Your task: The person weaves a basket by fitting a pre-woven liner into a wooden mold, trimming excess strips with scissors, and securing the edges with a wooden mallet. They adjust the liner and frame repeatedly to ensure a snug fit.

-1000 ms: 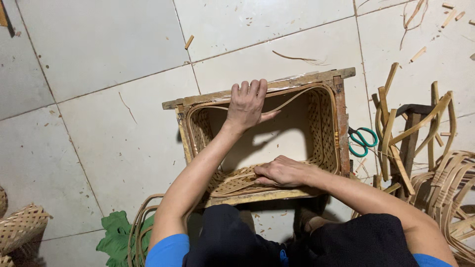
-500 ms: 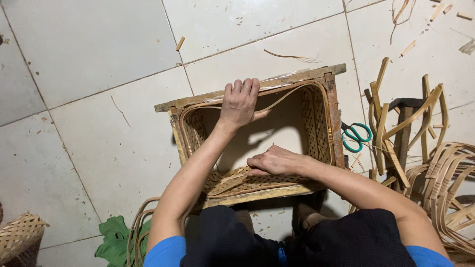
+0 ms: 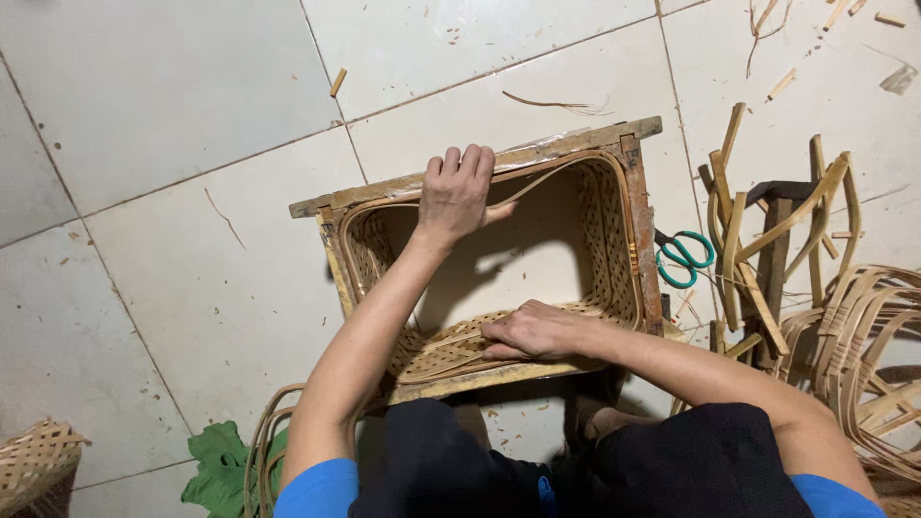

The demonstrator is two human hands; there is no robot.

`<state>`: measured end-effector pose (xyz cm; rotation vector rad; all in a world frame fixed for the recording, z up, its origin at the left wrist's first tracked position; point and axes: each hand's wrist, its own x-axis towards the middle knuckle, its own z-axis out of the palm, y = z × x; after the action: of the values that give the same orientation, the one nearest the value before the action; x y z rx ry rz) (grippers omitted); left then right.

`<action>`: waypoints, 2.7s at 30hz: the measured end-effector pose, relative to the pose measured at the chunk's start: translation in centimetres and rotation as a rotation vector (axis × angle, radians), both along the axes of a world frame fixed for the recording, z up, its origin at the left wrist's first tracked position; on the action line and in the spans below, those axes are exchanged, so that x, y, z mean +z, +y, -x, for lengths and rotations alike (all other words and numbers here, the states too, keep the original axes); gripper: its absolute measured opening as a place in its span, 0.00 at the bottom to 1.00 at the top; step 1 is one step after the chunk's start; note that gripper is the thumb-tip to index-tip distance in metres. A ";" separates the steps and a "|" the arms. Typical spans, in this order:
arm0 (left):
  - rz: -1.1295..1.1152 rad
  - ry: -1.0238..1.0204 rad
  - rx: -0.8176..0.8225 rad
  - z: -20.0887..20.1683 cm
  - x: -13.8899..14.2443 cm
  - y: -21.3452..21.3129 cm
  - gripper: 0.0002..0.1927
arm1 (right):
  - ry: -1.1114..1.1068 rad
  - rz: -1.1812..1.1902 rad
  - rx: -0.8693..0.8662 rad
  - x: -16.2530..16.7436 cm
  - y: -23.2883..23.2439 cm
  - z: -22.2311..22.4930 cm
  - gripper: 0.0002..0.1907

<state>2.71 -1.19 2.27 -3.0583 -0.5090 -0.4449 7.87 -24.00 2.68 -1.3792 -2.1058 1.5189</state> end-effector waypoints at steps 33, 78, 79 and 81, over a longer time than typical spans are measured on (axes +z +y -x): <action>0.231 0.112 -0.022 -1.6 2.3 0.0 0.37 | -0.029 -0.241 0.007 2.4 1.7 -2.1 0.29; 0.589 0.007 -0.140 10.8 3.5 -20.9 0.27 | 0.590 0.301 -0.416 -4.3 14.8 6.8 0.20; 0.589 0.002 -0.137 10.7 3.6 -20.9 0.28 | 0.624 0.341 -0.404 -4.3 14.8 6.5 0.19; 0.585 -0.004 -0.132 10.6 3.5 -20.9 0.29 | 0.665 0.358 -0.369 -4.1 15.0 6.1 0.19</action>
<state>-7.86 -22.11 5.72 -3.6697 -0.5154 -0.3545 1.75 -9.04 -1.38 -1.0584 -1.1620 1.8958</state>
